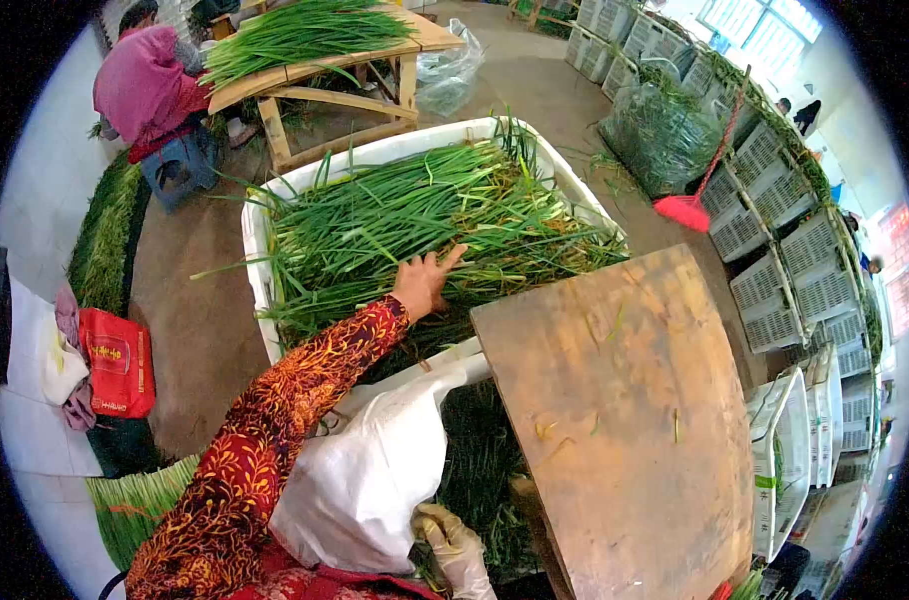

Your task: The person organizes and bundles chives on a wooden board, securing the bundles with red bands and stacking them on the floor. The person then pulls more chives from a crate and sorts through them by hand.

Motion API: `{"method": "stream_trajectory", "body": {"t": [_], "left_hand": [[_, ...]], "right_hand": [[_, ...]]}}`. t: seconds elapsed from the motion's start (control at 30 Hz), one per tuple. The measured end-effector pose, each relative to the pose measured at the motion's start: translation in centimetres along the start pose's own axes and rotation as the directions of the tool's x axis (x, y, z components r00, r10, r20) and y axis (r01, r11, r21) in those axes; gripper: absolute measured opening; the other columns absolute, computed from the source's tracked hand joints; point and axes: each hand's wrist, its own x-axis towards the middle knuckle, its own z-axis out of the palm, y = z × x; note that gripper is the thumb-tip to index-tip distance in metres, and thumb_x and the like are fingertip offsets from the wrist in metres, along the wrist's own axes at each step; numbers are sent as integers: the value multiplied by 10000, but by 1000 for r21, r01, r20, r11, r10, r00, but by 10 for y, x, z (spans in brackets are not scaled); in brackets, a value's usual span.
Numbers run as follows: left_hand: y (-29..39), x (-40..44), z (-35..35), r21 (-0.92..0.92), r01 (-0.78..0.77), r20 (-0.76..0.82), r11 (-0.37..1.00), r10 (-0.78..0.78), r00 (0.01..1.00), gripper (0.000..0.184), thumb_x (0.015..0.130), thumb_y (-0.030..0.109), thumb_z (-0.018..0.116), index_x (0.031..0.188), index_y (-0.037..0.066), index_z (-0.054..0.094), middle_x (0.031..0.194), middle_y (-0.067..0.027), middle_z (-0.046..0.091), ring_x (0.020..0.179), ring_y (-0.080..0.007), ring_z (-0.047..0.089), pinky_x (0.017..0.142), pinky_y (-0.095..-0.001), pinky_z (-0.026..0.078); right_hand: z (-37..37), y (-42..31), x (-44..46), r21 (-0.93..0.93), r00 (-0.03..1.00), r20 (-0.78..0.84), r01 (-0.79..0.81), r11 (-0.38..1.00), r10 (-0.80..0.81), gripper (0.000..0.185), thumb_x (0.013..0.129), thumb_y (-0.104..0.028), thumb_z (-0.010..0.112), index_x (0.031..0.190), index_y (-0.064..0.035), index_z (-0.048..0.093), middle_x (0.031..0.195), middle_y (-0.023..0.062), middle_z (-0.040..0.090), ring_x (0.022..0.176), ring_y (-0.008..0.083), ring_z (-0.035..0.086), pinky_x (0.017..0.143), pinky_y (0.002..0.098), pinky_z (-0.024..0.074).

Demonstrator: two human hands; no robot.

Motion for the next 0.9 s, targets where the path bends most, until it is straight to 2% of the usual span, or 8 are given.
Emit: {"method": "stream_trajectory", "body": {"t": [0.1,0.2,0.33,0.47,0.53,0.73,0.8,0.9], "left_hand": [[-15,8,-7,-241,-88,-45,967,79,996,1010,663,211,760,1430,283,106,877,-184,599,766,-358,607,630,-435,489],[-25,23,-32,-296,-36,75,955,61,995,913,678,175,752,1401,266,202,779,-137,610,738,-319,619,616,-429,488],[-59,27,-89,-351,-31,190,936,104,976,949,654,252,779,1404,241,198,816,-127,620,781,-296,618,665,-413,479],[-117,16,-120,-419,3,241,908,108,964,1034,630,267,792,1422,164,135,1228,-284,488,891,-337,609,849,-435,435],[-145,3,-111,-451,8,181,893,82,980,1002,622,340,781,1410,132,198,1059,-239,594,956,-351,586,811,-431,456],[-156,-14,-76,-429,72,130,900,-18,991,1008,622,401,755,1405,43,231,1173,-273,535,1049,-357,551,866,-417,442],[-124,-27,-92,-330,182,230,926,-108,967,972,649,381,742,1405,55,226,1153,-242,558,979,-330,587,806,-413,477],[-97,-40,-55,-327,186,115,927,-157,981,979,656,387,749,1413,112,191,1070,-222,576,898,-348,588,746,-434,473]], "right_hand": [[0,-1,-1,7,1000,7,-1,1000,1,246,915,-87,519,1131,26,552,911,70,638,803,117,567,751,235,461],[0,-7,-4,-41,1000,7,0,999,0,243,914,-90,520,1126,22,557,915,67,641,799,115,569,746,234,464],[-1,-13,-4,-153,1000,-11,3,988,-5,231,911,-94,526,1114,9,568,904,59,644,771,109,572,724,236,472],[-1,1,1,-177,997,0,73,981,-74,231,911,-97,529,1113,8,565,893,58,642,765,111,569,717,242,474],[2,2,3,-134,994,2,109,985,-109,236,911,-105,534,1105,25,561,890,66,637,777,116,568,725,240,468],[6,-5,5,-143,995,22,101,985,-99,262,906,-146,552,1123,1,568,896,81,652,775,123,595,720,235,474],[7,-5,4,-139,998,22,70,988,-67,264,905,-143,552,1122,6,567,913,85,649,790,123,594,728,236,473],[10,-5,4,-106,998,16,64,992,-62,263,902,-150,552,1119,-2,570,923,88,644,822,126,599,737,249,477]]}}
